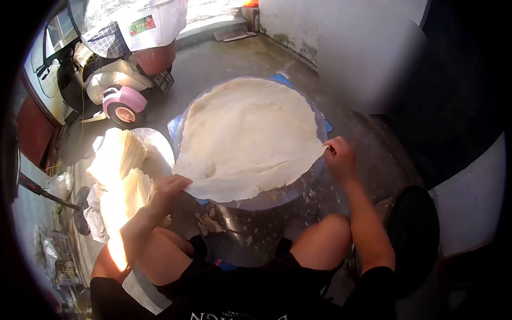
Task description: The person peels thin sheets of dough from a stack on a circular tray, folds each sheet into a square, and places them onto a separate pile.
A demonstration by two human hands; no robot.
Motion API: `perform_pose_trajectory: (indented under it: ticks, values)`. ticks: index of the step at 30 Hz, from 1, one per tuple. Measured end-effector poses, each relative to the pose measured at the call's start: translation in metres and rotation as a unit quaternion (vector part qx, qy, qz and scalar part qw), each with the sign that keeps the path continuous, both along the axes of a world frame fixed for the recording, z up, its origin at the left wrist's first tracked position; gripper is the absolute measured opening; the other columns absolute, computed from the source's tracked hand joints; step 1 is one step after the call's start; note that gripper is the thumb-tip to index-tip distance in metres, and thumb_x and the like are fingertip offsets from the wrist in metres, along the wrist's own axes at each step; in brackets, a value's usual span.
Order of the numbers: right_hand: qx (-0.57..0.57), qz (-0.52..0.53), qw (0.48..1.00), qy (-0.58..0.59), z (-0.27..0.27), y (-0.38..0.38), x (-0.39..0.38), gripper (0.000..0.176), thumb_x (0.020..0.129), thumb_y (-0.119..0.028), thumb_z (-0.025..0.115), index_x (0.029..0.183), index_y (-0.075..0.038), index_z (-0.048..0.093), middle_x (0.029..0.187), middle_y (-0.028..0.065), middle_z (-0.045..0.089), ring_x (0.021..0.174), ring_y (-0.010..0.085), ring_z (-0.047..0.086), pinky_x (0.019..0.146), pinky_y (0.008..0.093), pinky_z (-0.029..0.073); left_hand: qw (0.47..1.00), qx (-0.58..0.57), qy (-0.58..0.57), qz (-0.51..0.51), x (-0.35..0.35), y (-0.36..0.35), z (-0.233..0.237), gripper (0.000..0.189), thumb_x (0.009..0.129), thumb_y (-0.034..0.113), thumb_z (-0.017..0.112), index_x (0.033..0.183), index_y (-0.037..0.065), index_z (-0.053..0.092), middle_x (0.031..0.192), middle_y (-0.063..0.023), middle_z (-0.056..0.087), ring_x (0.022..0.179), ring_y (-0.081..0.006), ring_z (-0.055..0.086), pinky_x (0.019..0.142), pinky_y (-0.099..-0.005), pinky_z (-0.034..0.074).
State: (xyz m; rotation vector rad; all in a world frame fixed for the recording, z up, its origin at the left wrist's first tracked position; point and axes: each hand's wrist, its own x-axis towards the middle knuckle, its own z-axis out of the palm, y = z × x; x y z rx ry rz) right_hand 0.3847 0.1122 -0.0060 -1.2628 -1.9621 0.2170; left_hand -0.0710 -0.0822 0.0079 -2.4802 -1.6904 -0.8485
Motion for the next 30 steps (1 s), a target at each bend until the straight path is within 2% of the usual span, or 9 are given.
perform_pose_trajectory:
  ticks: [3, 10, 13, 15, 20, 24, 25, 28, 30]
  values:
    - [0.032, 0.072, 0.995, -0.055, -0.02, -0.01, 0.011, 0.008, 0.073, 0.001, 0.064, 0.08, -0.003, 0.066, 0.096, 0.0095, 0.068, 0.086, 0.028, 0.065, 0.077, 0.0368, 0.052, 0.988, -0.088, 0.112, -0.053, 0.005, -0.007, -0.008, 0.016, 0.08, 0.008, 0.063, 0.096, 0.01, 0.064, 0.089, -0.006, 0.066, 0.086, -0.0276, 0.067, 0.07, -0.0385, 0.054]
    - [-0.033, 0.205, 0.976, -0.065, -0.007, -0.007, 0.038, 0.011, 0.073, 0.004, 0.062, 0.079, -0.001, 0.069, 0.094, 0.0089, 0.072, 0.102, 0.0299, 0.064, 0.093, 0.038, 0.05, 0.968, -0.163, 0.139, -0.135, 0.004, -0.011, -0.007, 0.013, 0.08, 0.011, 0.063, 0.093, 0.013, 0.063, 0.087, -0.0048, 0.064, 0.088, -0.0268, 0.066, 0.073, -0.0395, 0.053]
    - [-0.123, 0.23, 0.964, -0.046, 0.0, 0.0, 0.045, 0.006, 0.077, -0.002, 0.061, 0.077, 0.001, 0.067, 0.09, 0.0071, 0.073, 0.093, 0.0242, 0.066, 0.088, 0.0352, 0.051, 0.968, -0.209, 0.078, -0.118, -0.001, -0.001, 0.007, 0.01, 0.086, 0.013, 0.063, 0.096, 0.009, 0.066, 0.088, -0.0063, 0.067, 0.087, -0.0279, 0.067, 0.072, -0.0382, 0.053]
    - [-0.331, 0.161, 0.929, 0.039, 0.004, 0.019, 0.048, 0.013, 0.082, -0.01, 0.058, 0.074, -0.001, 0.063, 0.076, 0.0039, 0.067, 0.076, 0.0152, 0.062, 0.073, 0.0316, 0.05, 0.944, -0.286, -0.164, -0.011, -0.01, 0.018, 0.013, 0.015, 0.093, 0.016, 0.062, 0.099, 0.003, 0.067, 0.085, -0.0083, 0.07, 0.079, -0.0238, 0.068, 0.071, -0.0354, 0.052]
    - [-0.361, 0.05, 0.913, 0.184, -0.008, 0.096, 0.006, 0.022, 0.087, -0.021, 0.059, 0.076, -0.002, 0.063, 0.064, 0.0013, 0.058, 0.066, 0.0098, 0.057, 0.061, 0.0272, 0.044, 0.924, -0.228, -0.299, 0.072, -0.046, 0.154, 0.014, 0.02, 0.095, 0.018, 0.063, 0.097, -0.002, 0.067, 0.074, -0.0024, 0.064, 0.071, -0.0074, 0.057, 0.065, -0.0278, 0.046]
    - [-0.452, -0.051, 0.878, 0.149, -0.034, 0.117, -0.012, 0.025, 0.089, -0.027, 0.066, 0.082, -0.003, 0.064, 0.065, 0.0016, 0.058, 0.065, 0.0116, 0.057, 0.055, 0.0281, 0.042, 0.935, -0.168, -0.228, 0.216, -0.051, 0.196, -0.042, 0.038, 0.09, 0.021, 0.07, 0.121, 0.003, 0.061, 0.105, -0.012, 0.069, 0.093, -0.0222, 0.066, 0.082, -0.0351, 0.052]
    - [-0.452, -0.052, 0.878, 0.149, -0.04, 0.118, -0.01, 0.025, 0.089, -0.027, 0.066, 0.082, -0.003, 0.064, 0.065, 0.0016, 0.058, 0.065, 0.0116, 0.057, 0.055, 0.0281, 0.042, 0.937, -0.207, -0.177, 0.217, -0.047, 0.191, -0.049, 0.05, 0.085, 0.021, 0.074, 0.13, 0.005, 0.056, 0.12, -0.0162, 0.064, 0.111, -0.0332, 0.062, 0.096, -0.0411, 0.05]
    - [-0.456, -0.046, 0.878, 0.139, -0.065, 0.113, -0.001, 0.026, 0.088, -0.028, 0.074, 0.081, -0.005, 0.064, 0.072, 0.0007, 0.061, 0.064, 0.0111, 0.058, 0.058, 0.0262, 0.045, 0.971, -0.157, -0.061, 0.168, -0.021, 0.153, -0.047, 0.049, 0.083, 0.019, 0.075, 0.127, 0.005, 0.059, 0.122, -0.018, 0.061, 0.114, -0.0336, 0.06, 0.1, -0.0416, 0.047]
    - [-0.352, -0.042, 0.923, 0.148, -0.08, 0.109, 0.004, 0.018, 0.08, -0.017, 0.078, 0.083, -0.003, 0.066, 0.07, 0.0029, 0.063, 0.063, 0.0115, 0.058, 0.058, 0.0281, 0.046, 0.979, -0.132, -0.041, 0.148, -0.017, 0.132, -0.054, 0.045, 0.08, 0.015, 0.075, 0.121, 0.005, 0.062, 0.124, -0.017, 0.059, 0.117, -0.037, 0.056, 0.103, -0.0428, 0.045]
